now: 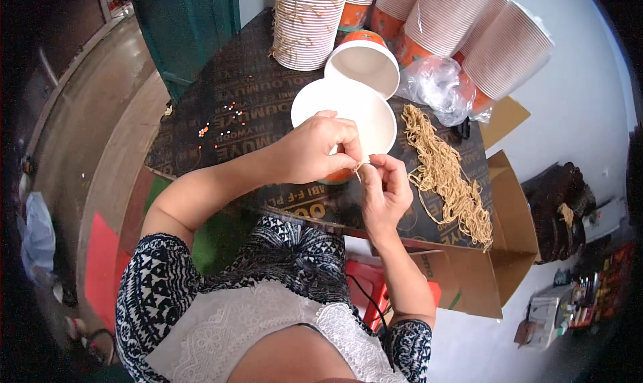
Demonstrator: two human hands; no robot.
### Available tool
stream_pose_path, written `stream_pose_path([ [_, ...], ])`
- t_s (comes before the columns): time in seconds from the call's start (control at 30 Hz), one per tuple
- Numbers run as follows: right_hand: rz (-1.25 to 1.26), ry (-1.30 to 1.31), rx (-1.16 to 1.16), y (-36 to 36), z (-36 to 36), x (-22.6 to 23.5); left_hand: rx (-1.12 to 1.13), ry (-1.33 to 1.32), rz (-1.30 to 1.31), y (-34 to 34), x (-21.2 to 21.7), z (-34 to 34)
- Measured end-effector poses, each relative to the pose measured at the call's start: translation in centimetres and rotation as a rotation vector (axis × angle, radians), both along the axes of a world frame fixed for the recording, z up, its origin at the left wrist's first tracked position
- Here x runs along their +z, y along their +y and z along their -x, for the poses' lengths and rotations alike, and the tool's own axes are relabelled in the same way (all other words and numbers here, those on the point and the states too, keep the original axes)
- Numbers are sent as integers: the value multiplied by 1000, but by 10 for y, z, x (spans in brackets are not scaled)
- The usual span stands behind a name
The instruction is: Attaching strings to paper buckets at a workstation.
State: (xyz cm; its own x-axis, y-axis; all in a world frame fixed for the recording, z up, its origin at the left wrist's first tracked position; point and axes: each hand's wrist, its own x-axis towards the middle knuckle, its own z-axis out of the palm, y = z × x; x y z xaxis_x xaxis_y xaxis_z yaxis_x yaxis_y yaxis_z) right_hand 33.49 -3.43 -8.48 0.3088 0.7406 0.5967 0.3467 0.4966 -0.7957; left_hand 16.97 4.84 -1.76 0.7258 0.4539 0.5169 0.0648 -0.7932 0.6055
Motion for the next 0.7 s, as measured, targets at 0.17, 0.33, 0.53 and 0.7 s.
stream_pose_path([
  [0.17,-7,-368,-97,-22,-20,10,8,-64,67,2,-1,0],
  [0.33,-130,-693,-152,-43,-30,16,137,-45,37,3,1,-1],
  [0.53,-117,-620,30,-55,-25,-6,226,7,94,7,3,-6],
  [0.7,-21,-539,23,-47,-31,-5,120,25,-92,35,7,17],
])
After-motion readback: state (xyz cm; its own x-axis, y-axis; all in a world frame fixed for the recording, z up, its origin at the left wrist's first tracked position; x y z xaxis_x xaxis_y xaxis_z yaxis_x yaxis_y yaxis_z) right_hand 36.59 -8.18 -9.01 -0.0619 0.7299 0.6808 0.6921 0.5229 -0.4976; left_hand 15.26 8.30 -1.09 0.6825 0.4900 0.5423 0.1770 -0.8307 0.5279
